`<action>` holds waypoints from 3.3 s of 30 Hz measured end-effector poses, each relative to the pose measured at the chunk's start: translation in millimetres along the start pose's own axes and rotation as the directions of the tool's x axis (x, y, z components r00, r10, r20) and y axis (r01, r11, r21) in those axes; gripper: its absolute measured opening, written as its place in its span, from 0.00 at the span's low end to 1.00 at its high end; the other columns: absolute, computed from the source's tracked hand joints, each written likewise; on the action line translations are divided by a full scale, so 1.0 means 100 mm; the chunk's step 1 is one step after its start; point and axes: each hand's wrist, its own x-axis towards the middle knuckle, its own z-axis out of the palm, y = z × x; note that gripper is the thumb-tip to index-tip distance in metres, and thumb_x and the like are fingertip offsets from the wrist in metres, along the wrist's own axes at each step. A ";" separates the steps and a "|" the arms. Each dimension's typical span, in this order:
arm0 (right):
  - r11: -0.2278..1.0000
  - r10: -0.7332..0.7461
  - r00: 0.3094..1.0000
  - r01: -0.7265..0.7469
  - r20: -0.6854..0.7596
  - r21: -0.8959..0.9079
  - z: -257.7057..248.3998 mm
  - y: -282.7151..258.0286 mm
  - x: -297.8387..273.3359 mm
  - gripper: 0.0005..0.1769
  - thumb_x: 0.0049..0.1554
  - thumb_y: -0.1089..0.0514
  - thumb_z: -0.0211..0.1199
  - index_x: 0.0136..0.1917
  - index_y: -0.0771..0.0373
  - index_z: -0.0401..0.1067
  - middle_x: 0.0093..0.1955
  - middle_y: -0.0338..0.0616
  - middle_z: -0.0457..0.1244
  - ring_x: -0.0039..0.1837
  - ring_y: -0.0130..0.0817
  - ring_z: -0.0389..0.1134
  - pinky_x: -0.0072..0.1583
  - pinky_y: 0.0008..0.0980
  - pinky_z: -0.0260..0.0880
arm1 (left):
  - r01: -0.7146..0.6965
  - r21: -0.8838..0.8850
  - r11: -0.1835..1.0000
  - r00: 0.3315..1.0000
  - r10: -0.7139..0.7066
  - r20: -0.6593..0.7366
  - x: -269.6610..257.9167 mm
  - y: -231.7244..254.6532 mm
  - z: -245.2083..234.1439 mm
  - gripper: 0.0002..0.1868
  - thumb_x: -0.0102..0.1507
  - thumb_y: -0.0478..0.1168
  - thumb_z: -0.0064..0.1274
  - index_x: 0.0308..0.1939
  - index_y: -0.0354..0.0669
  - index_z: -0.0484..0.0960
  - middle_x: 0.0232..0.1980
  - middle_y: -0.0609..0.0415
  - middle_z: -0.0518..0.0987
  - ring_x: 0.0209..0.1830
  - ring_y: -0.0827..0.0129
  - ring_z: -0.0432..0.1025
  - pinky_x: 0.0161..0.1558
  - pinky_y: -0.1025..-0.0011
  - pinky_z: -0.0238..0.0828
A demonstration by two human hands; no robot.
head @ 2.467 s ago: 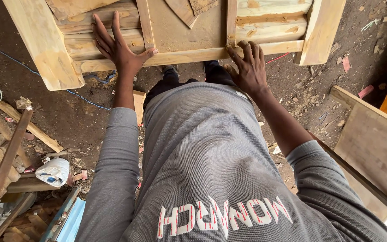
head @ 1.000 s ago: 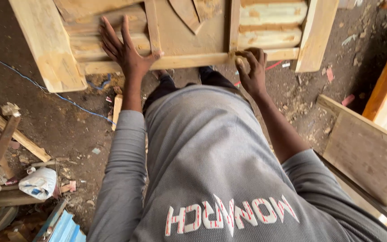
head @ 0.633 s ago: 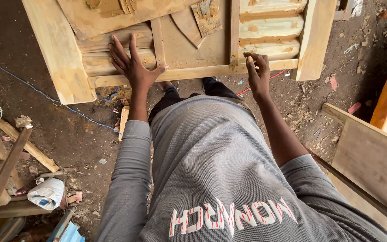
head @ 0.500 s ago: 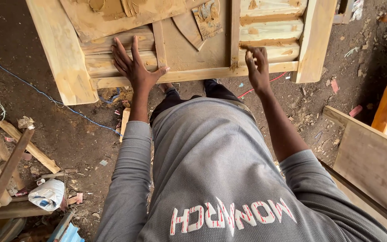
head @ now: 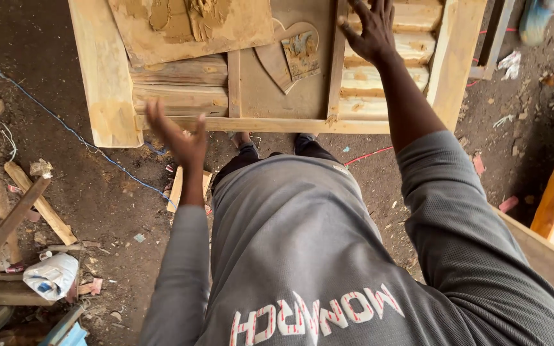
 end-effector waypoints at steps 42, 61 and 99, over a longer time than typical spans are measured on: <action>0.984 0.174 0.984 -0.175 0.041 0.042 0.19 0.16 0.30 0.44 0.61 0.20 0.41 0.79 0.45 0.62 0.84 0.65 0.38 0.83 0.70 0.30 0.77 0.72 0.30 | 0.960 -0.214 0.180 0.248 -0.901 0.356 -2.50 0.14 -0.31 0.44 0.64 0.63 0.69 0.57 0.23 0.69 0.49 0.45 0.67 0.41 0.63 0.64 0.44 0.60 0.68; 0.831 -0.254 0.932 0.347 0.259 -0.434 -0.29 0.09 0.29 0.48 0.67 0.22 0.36 0.87 0.55 0.49 0.79 0.64 0.50 0.79 0.62 0.49 0.78 0.64 0.41 | 0.925 -0.351 -0.145 0.049 -0.871 0.489 -2.32 -0.07 -0.25 0.47 0.60 0.62 0.56 0.77 0.46 0.60 0.82 0.47 0.56 0.80 0.50 0.53 0.75 0.50 0.47; 0.679 -0.436 0.878 0.464 0.196 -0.569 -0.58 0.41 0.39 0.37 0.70 0.25 0.53 0.76 0.53 0.65 0.64 0.49 0.56 0.65 0.45 0.55 0.61 0.43 0.58 | 0.961 -0.275 -0.039 0.104 -0.866 0.489 -2.68 -0.32 -0.32 0.40 0.68 0.62 0.50 0.74 0.39 0.65 0.72 0.45 0.73 0.56 0.54 0.60 0.57 0.56 0.55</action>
